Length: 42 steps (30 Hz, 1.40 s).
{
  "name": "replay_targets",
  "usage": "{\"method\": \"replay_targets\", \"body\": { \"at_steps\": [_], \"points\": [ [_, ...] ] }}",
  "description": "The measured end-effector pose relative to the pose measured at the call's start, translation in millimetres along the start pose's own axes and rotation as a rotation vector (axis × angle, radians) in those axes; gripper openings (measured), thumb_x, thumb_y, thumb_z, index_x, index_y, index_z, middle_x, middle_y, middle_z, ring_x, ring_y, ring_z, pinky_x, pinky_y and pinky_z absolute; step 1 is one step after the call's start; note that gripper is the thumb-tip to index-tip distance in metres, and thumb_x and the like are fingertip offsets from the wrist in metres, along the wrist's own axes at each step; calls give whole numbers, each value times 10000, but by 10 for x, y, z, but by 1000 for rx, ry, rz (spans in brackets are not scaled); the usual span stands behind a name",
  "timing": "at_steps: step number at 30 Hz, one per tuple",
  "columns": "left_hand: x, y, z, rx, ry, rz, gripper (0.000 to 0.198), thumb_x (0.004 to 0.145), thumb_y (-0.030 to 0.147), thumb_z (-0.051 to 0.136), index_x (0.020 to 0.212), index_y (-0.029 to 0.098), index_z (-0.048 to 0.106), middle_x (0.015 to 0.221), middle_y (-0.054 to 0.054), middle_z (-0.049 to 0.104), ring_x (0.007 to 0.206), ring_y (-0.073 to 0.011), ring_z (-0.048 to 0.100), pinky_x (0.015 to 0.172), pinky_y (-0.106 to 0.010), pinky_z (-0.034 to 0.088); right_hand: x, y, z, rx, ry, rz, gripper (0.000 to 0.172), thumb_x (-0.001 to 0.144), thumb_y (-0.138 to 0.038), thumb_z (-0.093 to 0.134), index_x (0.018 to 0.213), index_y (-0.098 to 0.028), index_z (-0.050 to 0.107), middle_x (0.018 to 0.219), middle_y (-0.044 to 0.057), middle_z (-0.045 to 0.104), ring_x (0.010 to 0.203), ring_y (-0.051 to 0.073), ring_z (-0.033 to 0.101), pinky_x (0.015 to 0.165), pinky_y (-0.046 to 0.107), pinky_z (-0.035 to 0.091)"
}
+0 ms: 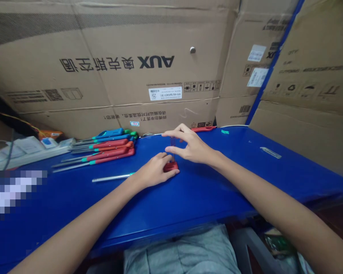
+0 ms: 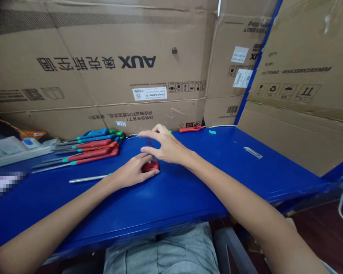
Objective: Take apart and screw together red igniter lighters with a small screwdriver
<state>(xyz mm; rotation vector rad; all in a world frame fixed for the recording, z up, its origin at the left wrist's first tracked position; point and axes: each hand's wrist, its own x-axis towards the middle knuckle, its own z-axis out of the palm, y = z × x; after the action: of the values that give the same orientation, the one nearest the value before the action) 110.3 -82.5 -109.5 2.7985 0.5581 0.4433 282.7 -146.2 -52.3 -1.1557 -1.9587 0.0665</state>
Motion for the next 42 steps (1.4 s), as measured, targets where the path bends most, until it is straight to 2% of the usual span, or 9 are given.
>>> {"method": "replay_targets", "body": {
  "at_steps": [7, 10, 14, 21, 26, 32, 35, 38, 42],
  "points": [
    [9, -3, 9, 6, -1, 4, 368, 866, 520, 503, 916, 159, 553, 889, -68, 537, 828, -202, 524, 749, -328, 427, -13, 22, 33, 296, -4, 70, 456, 756, -96, 543, 1202, -170, 492, 962, 41, 616, 849, 134, 597, 823, 307, 499],
    [6, -11, 12, 1, 0, 6, 384, 865, 526, 501, 943, 155, 563, 894, -74, 537, 832, -208, 522, 755, -338, 430, -11, 7, 26, 205, -13, 25, 400, 728, -76, 517, 1117, -157, 563, 1015, 55, 611, 865, 136, 590, 805, 297, 496],
    [5, -6, 7, 0, -3, 0, 364, 870, 511, 499, 924, 156, 556, 915, -78, 539, 838, -206, 526, 762, -335, 433, 0, 10, 3, 36, 33, -49, 335, 764, -202, 641, 1099, -186, 634, 971, 52, 583, 855, 139, 565, 809, 310, 481],
    [2, -5, 4, 10, -7, 5, 371, 866, 519, 504, 943, 160, 558, 898, -69, 544, 853, -210, 529, 772, -335, 431, -11, 23, 14, 196, 8, 53, 456, 728, -59, 536, 1178, -131, 549, 952, 44, 645, 832, 124, 608, 803, 286, 499],
    [-3, -14, -3, 13, -2, 2, 369, 870, 521, 493, 915, 159, 550, 906, -71, 538, 829, -201, 527, 760, -331, 432, -2, 9, 10, 33, 57, -7, 286, 773, -219, 637, 1056, -172, 648, 942, 51, 599, 819, 129, 569, 771, 290, 485],
    [3, -5, 2, 17, -2, 7, 377, 865, 523, 505, 961, 162, 563, 896, -65, 547, 856, -208, 531, 786, -329, 426, -7, 66, 40, 206, 78, 47, 456, 742, -92, 546, 1193, -158, 555, 934, 37, 639, 809, 123, 604, 784, 289, 505],
    [7, -7, 6, 21, 0, 4, 377, 865, 528, 501, 935, 162, 559, 885, -65, 542, 845, -209, 530, 767, -325, 425, -10, 51, 40, 145, 56, 41, 400, 710, -83, 551, 1100, -152, 605, 962, 39, 641, 820, 129, 598, 762, 284, 501],
    [11, -12, 4, 19, 0, -5, 377, 866, 530, 495, 917, 161, 554, 909, -70, 542, 836, -206, 530, 763, -327, 426, -3, 32, 33, 59, 106, -4, 271, 760, -197, 631, 1027, -170, 663, 945, 51, 596, 807, 128, 569, 739, 287, 491],
    [12, -12, 8, 8, -6, -7, 377, 865, 525, 503, 943, 160, 559, 921, -69, 545, 855, -207, 531, 788, -331, 425, 0, 50, 44, 146, 114, 9, 376, 786, -194, 620, 1162, -189, 603, 887, 31, 602, 767, 117, 573, 755, 294, 502]
  ]
}}
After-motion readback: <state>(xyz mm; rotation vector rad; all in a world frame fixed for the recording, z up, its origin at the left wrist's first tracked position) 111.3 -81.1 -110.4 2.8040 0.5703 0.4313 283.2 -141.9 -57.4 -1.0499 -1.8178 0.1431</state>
